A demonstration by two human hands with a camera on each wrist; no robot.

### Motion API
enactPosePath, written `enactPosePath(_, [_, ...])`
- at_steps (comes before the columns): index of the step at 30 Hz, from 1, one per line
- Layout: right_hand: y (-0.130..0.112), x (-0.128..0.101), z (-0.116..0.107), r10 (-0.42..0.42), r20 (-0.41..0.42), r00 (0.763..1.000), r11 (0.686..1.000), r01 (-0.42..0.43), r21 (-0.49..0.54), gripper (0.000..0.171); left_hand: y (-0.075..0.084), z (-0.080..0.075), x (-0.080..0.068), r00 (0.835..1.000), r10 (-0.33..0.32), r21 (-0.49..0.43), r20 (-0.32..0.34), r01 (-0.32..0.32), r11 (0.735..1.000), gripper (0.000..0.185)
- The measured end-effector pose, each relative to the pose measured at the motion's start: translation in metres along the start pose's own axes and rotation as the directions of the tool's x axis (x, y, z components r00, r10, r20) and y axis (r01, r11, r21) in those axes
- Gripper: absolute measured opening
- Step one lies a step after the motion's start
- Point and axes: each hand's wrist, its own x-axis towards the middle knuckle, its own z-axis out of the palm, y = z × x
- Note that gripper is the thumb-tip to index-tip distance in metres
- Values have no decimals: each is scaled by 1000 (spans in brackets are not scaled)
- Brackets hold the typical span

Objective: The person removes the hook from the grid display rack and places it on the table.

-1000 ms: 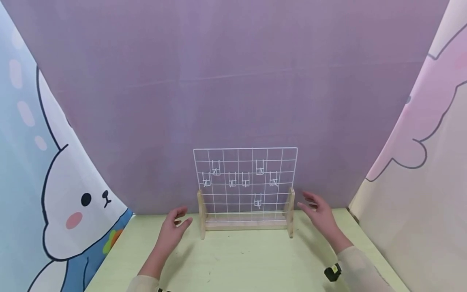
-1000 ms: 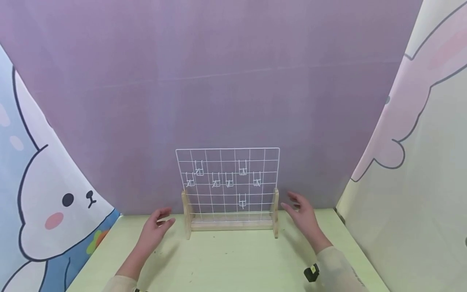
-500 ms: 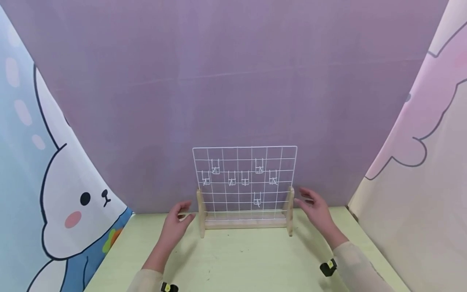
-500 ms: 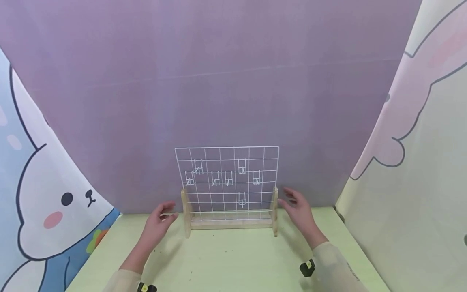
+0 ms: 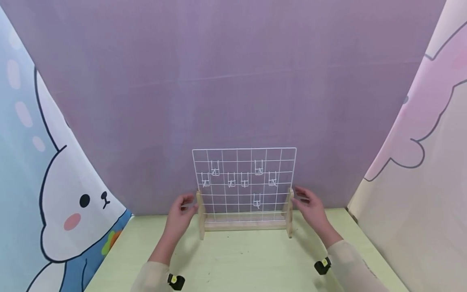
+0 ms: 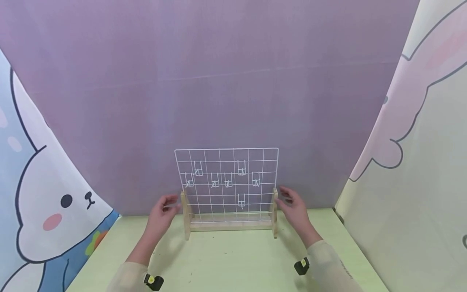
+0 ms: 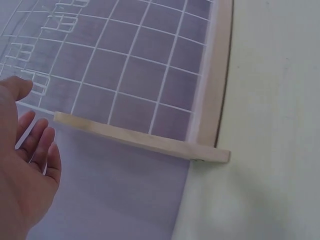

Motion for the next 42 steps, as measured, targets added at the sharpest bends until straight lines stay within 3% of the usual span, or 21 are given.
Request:
enactPosePath(8, [-5, 5, 3, 28, -6, 1000, 1000, -28, 6, 50, 14, 4, 11, 997, 63, -3, -47, -63, 998, 37])
enactPosePath(19, [-9, 7, 10, 34, -41, 999, 998, -32, 53, 49, 21, 7, 21, 994, 98, -9, -45, -99, 995, 35])
enactPosePath(29, [-7, 10, 17, 102, -46, 994, 991, -97, 93, 48, 31, 11, 31, 991, 124, 1, -43, -124, 992, 37])
enactPosePath(34, [-7, 11, 21, 137, -67, 988, 985, -129, 114, 44, 31, 13, 33, 991, 126, -3, -37, -127, 992, 37])
enactPosePath(42, [-2, 12, 26, 122, -107, 987, 987, -109, 121, 39, 30, 15, 34, 989, 141, -15, -53, -142, 990, 35])
